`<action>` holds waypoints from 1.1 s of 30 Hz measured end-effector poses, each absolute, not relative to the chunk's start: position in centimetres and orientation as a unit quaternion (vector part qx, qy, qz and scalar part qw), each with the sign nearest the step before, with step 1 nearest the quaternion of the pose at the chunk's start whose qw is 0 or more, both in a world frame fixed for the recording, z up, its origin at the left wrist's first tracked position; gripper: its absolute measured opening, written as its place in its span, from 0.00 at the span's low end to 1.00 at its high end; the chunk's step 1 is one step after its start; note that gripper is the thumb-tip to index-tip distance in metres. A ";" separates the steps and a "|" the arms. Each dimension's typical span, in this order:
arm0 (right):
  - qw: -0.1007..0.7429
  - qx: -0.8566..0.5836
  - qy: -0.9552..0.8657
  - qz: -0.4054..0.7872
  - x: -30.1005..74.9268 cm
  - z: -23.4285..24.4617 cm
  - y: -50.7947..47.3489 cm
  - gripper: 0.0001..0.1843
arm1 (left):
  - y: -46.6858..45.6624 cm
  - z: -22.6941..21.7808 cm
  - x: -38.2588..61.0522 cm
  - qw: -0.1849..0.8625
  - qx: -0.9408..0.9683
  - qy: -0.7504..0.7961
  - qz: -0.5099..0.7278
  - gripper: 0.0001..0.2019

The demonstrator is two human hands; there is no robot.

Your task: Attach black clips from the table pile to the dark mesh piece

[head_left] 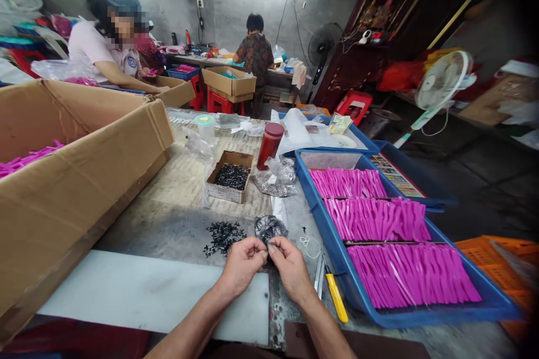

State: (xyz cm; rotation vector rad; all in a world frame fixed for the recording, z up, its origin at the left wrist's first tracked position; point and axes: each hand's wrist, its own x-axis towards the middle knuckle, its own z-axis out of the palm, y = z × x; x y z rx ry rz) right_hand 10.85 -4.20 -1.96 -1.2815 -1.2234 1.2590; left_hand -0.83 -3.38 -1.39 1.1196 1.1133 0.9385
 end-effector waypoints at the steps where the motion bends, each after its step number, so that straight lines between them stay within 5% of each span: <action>1: 0.462 -0.522 -0.503 0.511 10.9 -1.9 -4.2 0.05 | -3.4 -1.3 -0.8 0.611 0.480 0.481 0.405 0.04; 10: 0.507 -0.553 -0.460 0.474 10.8 -1.9 -4.3 0.06 | -3.4 -1.4 -0.9 0.671 0.411 0.460 0.411 0.09; 33: 0.485 -0.564 -0.480 0.465 10.6 -2.3 -5.4 0.06 | -3.7 -1.9 -0.9 0.636 0.410 0.496 0.426 0.10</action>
